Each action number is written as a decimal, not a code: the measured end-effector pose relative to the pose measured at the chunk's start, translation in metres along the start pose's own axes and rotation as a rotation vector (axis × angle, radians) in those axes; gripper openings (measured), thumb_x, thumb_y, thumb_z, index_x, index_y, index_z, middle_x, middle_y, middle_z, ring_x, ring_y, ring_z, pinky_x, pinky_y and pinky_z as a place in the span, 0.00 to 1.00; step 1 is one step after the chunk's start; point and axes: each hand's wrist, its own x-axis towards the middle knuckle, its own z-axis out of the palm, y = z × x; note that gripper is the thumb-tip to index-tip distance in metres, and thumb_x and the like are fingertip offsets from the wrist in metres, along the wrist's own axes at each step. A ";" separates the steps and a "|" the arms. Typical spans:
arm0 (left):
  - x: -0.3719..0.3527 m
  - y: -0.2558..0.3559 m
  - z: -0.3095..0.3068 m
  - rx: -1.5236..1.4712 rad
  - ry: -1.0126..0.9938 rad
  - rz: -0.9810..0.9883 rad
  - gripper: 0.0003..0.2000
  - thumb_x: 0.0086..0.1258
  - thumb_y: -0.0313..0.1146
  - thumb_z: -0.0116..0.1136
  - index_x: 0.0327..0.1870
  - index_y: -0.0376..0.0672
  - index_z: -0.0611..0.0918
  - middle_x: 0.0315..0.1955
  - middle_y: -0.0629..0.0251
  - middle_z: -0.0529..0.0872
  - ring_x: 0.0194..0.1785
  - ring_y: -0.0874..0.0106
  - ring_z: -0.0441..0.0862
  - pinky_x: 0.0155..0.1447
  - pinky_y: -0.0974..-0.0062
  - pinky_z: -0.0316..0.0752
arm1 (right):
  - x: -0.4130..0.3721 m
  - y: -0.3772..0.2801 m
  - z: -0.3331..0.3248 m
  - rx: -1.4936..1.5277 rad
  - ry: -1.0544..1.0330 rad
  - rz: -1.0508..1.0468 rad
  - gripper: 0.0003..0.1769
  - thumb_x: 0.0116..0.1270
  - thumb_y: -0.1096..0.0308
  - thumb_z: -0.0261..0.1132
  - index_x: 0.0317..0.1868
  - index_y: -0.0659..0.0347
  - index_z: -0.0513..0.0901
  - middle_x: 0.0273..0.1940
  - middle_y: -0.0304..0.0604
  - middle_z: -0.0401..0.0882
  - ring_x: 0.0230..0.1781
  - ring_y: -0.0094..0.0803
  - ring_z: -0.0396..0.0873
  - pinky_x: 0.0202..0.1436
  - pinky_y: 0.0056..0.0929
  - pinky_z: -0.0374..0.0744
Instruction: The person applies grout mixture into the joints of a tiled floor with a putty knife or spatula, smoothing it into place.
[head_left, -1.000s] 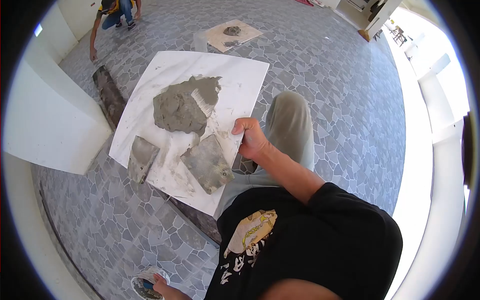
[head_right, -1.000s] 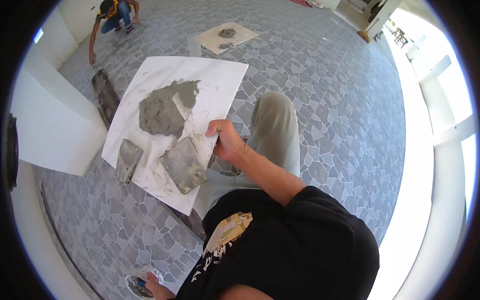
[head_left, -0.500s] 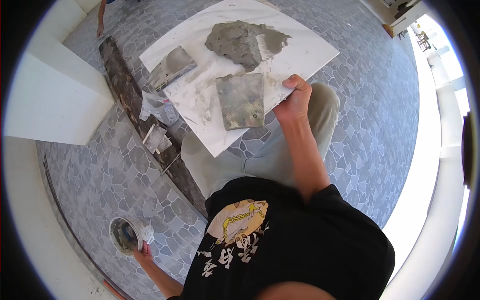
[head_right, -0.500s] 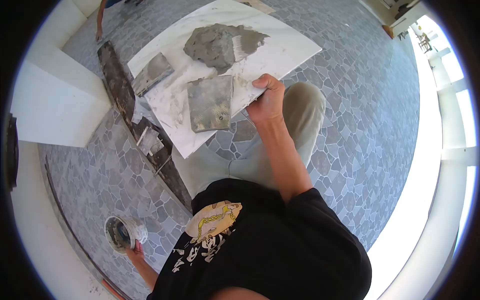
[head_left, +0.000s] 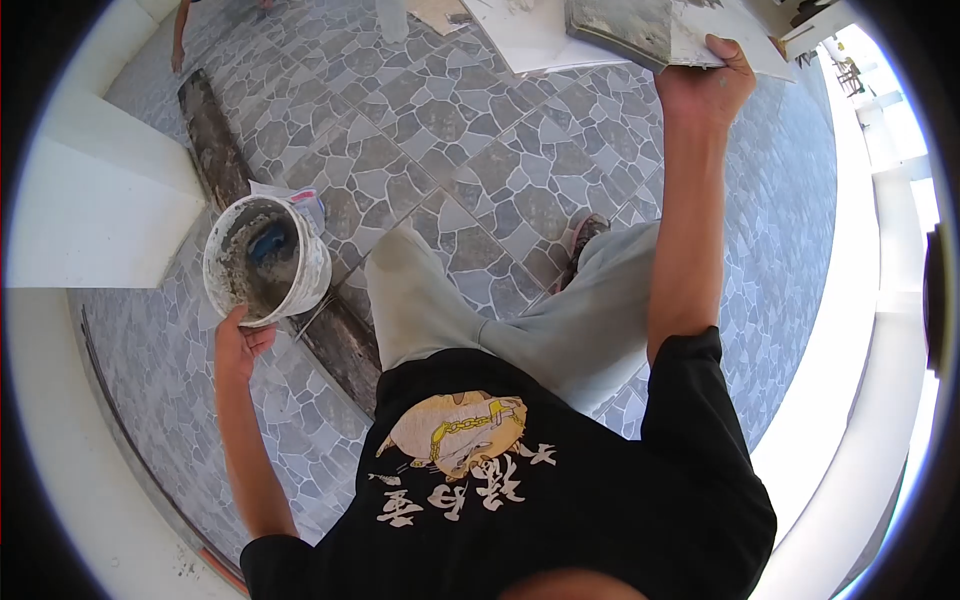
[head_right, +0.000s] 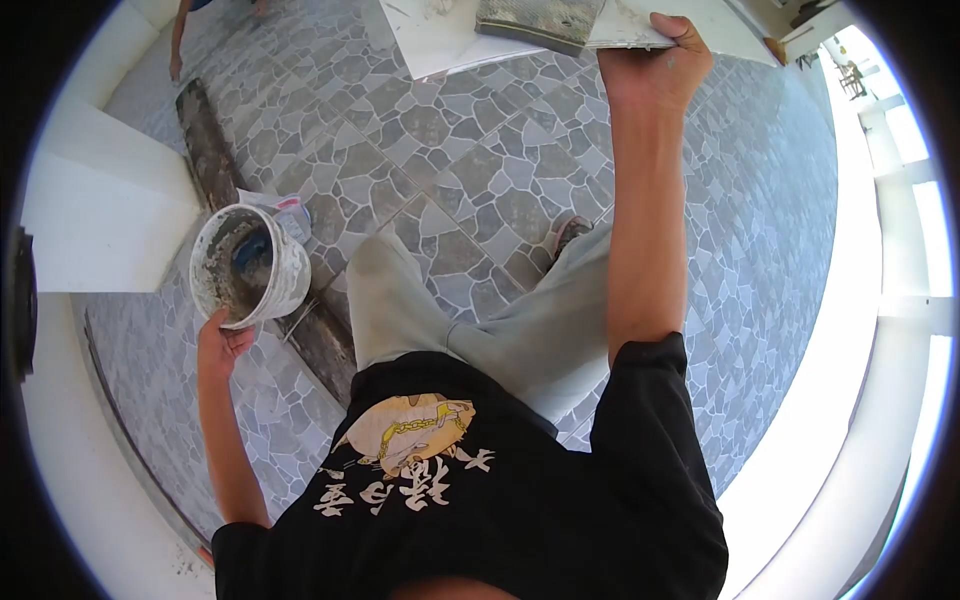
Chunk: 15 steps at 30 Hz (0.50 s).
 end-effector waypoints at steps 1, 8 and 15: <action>0.015 0.015 0.028 0.040 -0.084 -0.003 0.20 0.70 0.45 0.54 0.46 0.33 0.81 0.32 0.52 0.89 0.30 0.66 0.88 0.37 0.69 0.85 | 0.010 -0.008 -0.012 0.023 -0.011 0.005 0.37 0.52 0.62 0.61 0.67 0.56 0.69 0.64 0.52 0.73 0.65 0.46 0.72 0.73 0.46 0.68; 0.084 0.077 0.301 0.310 -0.466 -0.009 0.21 0.70 0.43 0.53 0.47 0.29 0.80 0.34 0.48 0.88 0.33 0.62 0.89 0.38 0.68 0.86 | 0.021 -0.072 -0.097 -0.231 0.245 -0.267 0.38 0.46 0.74 0.56 0.64 0.70 0.68 0.60 0.53 0.74 0.64 0.52 0.72 0.73 0.51 0.69; 0.144 0.042 0.593 0.347 -0.742 -0.121 0.20 0.73 0.42 0.48 0.49 0.30 0.79 0.37 0.50 0.88 0.36 0.62 0.89 0.42 0.67 0.85 | 0.061 -0.106 -0.157 -0.231 0.371 -0.334 0.38 0.46 0.73 0.56 0.64 0.70 0.68 0.59 0.53 0.75 0.63 0.51 0.73 0.72 0.51 0.70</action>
